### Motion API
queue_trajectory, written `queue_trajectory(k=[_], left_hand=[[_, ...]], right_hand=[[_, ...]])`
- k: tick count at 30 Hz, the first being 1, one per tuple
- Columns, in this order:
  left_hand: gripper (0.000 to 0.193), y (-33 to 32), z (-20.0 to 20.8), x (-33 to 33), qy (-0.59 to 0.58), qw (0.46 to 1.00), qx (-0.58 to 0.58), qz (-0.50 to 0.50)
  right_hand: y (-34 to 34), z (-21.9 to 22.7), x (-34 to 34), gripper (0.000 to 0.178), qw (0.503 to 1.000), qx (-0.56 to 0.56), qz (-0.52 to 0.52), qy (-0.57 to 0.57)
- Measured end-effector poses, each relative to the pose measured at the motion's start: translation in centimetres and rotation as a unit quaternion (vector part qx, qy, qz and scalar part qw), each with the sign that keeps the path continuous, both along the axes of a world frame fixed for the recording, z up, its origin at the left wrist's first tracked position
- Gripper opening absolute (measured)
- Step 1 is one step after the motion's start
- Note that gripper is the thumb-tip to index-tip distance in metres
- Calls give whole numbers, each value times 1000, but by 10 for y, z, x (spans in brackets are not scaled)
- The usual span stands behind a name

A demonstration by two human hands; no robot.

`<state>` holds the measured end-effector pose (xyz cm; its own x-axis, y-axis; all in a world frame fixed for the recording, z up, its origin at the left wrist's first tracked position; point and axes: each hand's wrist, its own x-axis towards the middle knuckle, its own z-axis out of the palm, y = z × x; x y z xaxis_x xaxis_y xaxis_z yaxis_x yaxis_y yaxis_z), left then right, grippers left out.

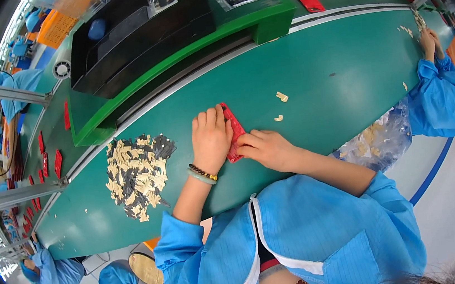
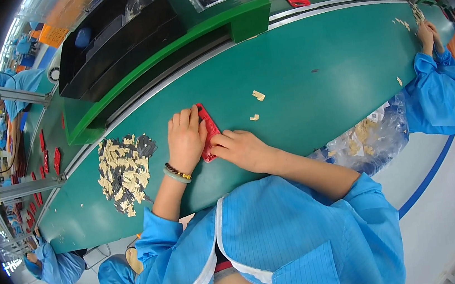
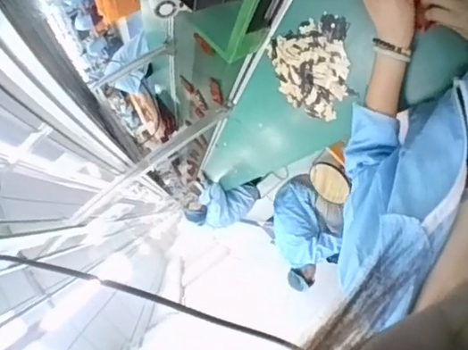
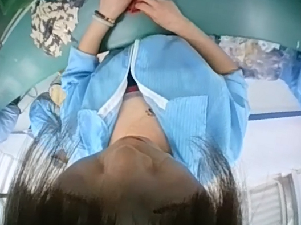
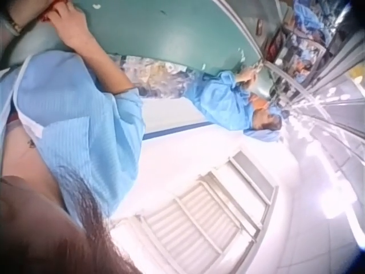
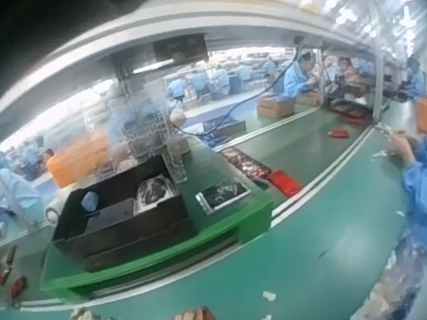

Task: The person peels adhesive backings from small components and attaches them to red plastic device cases, places small parts into plastic bags, and attaches more components onto the cases.

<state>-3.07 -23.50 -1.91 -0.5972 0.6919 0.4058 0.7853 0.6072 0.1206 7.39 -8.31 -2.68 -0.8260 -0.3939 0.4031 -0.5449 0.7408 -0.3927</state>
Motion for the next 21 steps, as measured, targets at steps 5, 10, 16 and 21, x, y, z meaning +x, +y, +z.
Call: queue_trajectory(k=[5,10,16,21], left_hand=[[37,-1,2,-2,10,1000,-11,-20],[37,1,3,-3,13,1000,5,-18],[37,-3,10,-7,34,998,-37,-37],[45,-36,96,8,-78,991,99,-37]], right_hand=[[2,-1,0,24,1000,-7,7,4],[2,-3,-2,24,1000,-19,16,7],[-1,0,-3,23,1000,15,17,-1],[-5,7,-27,27,997,50,30,49]])
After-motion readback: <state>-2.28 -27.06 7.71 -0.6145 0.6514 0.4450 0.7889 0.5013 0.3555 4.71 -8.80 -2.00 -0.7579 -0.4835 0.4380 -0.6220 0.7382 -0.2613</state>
